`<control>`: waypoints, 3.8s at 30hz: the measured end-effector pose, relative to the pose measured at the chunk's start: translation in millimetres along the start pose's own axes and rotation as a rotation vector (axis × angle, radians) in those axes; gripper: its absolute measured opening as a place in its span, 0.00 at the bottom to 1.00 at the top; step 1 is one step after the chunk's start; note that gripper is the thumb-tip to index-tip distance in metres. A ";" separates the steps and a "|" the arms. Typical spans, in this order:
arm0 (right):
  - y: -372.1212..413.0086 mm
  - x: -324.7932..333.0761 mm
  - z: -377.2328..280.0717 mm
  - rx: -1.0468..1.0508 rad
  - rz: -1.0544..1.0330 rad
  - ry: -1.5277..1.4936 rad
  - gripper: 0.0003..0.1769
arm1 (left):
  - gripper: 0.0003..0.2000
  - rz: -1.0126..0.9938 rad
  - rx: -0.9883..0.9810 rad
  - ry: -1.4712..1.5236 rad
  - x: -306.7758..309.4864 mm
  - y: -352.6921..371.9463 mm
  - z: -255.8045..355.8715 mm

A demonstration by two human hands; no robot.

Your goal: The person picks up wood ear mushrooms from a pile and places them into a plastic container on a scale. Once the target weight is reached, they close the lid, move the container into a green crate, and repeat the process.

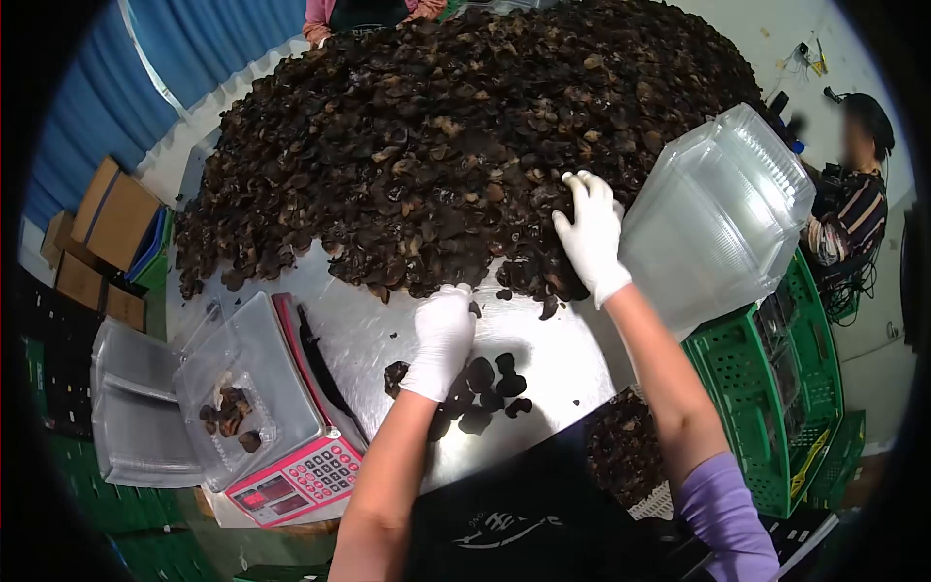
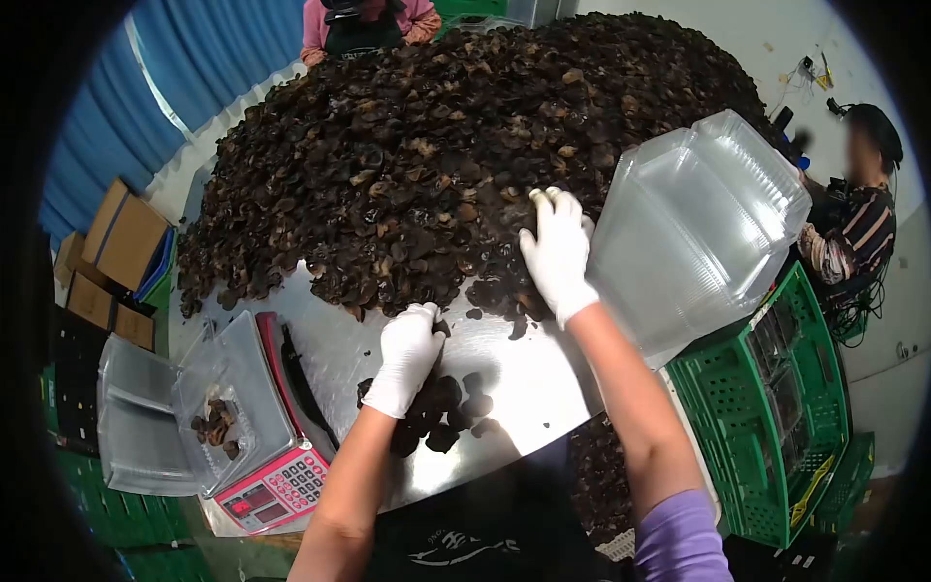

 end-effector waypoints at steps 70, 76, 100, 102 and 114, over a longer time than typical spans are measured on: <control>168.5 -3.3 -33.4 0.437 -0.966 0.205 0.04 | 0.04 0.234 0.058 0.649 45.8 68.1 -39.7; 280.1 117.5 114.0 0.074 -1.421 0.629 0.07 | 0.06 0.027 -0.155 0.599 33.5 83.9 64.2; 202.6 113.9 59.0 -0.106 -0.648 -0.026 0.09 | 0.14 0.292 -0.280 0.113 26.6 10.6 76.1; 223.8 125.8 72.1 -0.084 -0.811 0.291 0.10 | 0.16 0.183 -0.020 -0.136 20.2 -24.9 60.0; 140.3 59.6 -22.0 0.060 -0.412 -0.179 0.16 | 0.08 0.078 0.055 0.449 38.8 35.7 5.3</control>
Point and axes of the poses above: each hand's wrist, its own y-axis away from the middle knuckle, its own x-axis out of the back of the hand, z = x × y, the point moved 8 cm from there along -y, towards the middle knuckle, and after that the axes turned 6 degrees about -z, right-handed, at the moved point
